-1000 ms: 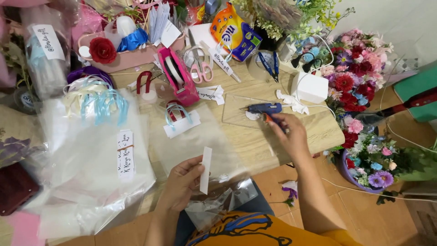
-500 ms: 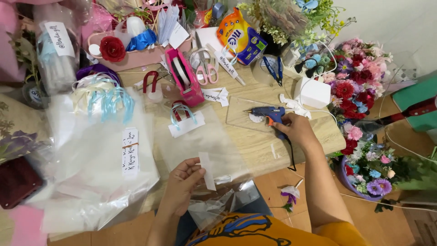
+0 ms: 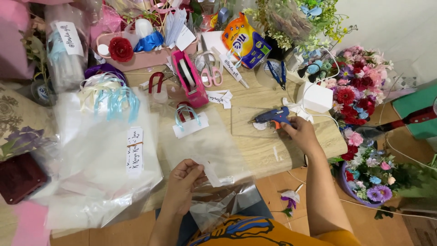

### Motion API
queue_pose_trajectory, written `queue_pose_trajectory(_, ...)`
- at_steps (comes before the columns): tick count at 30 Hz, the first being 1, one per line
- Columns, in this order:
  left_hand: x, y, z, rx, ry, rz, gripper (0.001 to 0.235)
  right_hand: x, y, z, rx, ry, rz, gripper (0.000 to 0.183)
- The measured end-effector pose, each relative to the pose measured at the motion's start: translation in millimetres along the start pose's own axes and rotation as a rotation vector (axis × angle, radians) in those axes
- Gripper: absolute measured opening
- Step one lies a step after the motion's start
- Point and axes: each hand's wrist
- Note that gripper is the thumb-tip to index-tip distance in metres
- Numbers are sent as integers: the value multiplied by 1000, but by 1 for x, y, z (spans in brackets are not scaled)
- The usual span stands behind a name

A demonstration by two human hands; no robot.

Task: The person uses a hot glue gun to attach small paper labels to the handles of several white gift bags. They repeatedly pick up labels, apply glue, and press them onto the bags, working one at a time on a cluttered table.

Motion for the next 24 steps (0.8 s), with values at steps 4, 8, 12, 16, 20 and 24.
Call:
queue_pose_trajectory(4,7,6,7,-2,-24,12,12,-6,0,16,-51,-6,31,27)
queue_pose_trajectory(8,14,13,15,-4,14,28,14,-5,-2,32,-453,13,-7,18)
queue_pose_trajectory(12,10,20,17,0,97,101,25,-1,6,46,-680,5,-48,16)
queue_pose_trajectory(16,-3,22,11,-49,241,77,27,36,35,39,-1011,66,-231,27)
queue_pose_trajectory(20,-9,28,12,-87,342,94,31,64,56,20,-1181,15,-468,23)
queue_pose_trajectory(24,-9,34,16,-121,416,115,33,77,74,17,-1106,-246,-603,26)
Point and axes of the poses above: each hand's wrist, its own x-axis away from the middle knuckle, its own y-axis out of the palm, z = x × y, and after that the axes turned 9 degrees about z, right-handed
